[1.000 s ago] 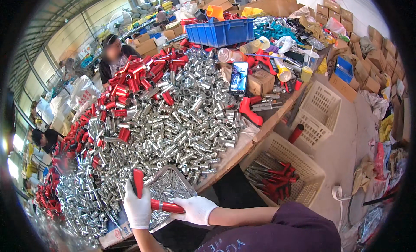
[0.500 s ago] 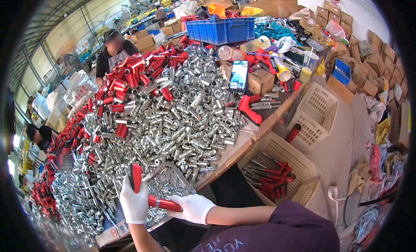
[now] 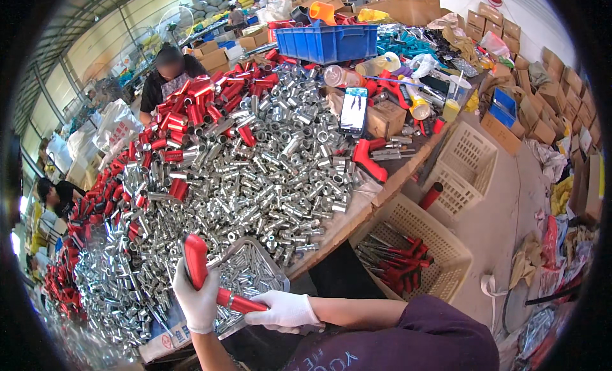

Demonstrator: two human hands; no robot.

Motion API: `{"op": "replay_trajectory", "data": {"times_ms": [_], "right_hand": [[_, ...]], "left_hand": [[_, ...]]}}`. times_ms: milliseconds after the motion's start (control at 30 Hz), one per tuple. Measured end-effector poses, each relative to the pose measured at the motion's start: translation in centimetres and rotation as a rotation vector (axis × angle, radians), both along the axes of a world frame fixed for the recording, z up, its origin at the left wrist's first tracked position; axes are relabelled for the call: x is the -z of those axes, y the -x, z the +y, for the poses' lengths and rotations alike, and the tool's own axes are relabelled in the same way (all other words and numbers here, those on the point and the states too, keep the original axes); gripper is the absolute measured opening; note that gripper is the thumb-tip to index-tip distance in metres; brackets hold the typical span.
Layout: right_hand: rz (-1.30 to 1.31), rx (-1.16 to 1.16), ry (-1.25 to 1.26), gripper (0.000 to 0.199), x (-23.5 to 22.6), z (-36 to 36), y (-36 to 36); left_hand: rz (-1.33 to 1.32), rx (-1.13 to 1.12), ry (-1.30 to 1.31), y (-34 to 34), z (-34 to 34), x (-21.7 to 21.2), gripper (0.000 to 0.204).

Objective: The person assembles tools by inserting metal pins and small components into metal cylinders and fitting red handles and sleeves onto the metal bodies by hand.

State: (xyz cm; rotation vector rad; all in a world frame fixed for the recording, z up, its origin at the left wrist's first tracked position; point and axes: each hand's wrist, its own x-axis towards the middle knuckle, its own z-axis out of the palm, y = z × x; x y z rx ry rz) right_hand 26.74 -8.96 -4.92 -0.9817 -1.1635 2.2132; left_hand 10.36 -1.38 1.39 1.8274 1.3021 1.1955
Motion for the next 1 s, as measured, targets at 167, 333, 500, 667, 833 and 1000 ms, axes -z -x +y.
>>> {"op": "replay_trajectory", "data": {"times_ms": [167, 333, 500, 667, 833, 1000], "right_hand": [[0.305, -0.055, 0.144, 0.038, 1.4, -0.6, 0.4], [0.492, -0.128, 0.202, 0.046, 0.7, -0.4, 0.4], [0.657, -0.161, 0.172, 0.055, 0.3, -0.3, 0.7], [0.658, -0.176, 0.164, 0.047, -0.3, 0.4, 1.5], [-0.304, 0.296, -0.694, 0.034, -1.5, 2.0, 2.6], [-0.047, 0.114, -0.616, 0.033, -1.6, 1.9, 3.4]], "left_hand": [[-0.194, 0.064, 0.046, 0.7, -0.1, 1.1, 0.022], [-0.679, 0.380, -0.098, 0.3, 0.7, 2.0, 0.030], [-1.112, 0.648, 0.028, -0.7, 0.2, 2.3, 0.049], [-1.330, 0.828, 0.211, -0.4, -0.8, 1.1, 0.066], [-1.353, 0.398, 0.528, -0.4, -1.0, -0.6, 0.071], [-1.349, 0.830, 0.589, 0.8, 0.3, -0.5, 0.073]]}}
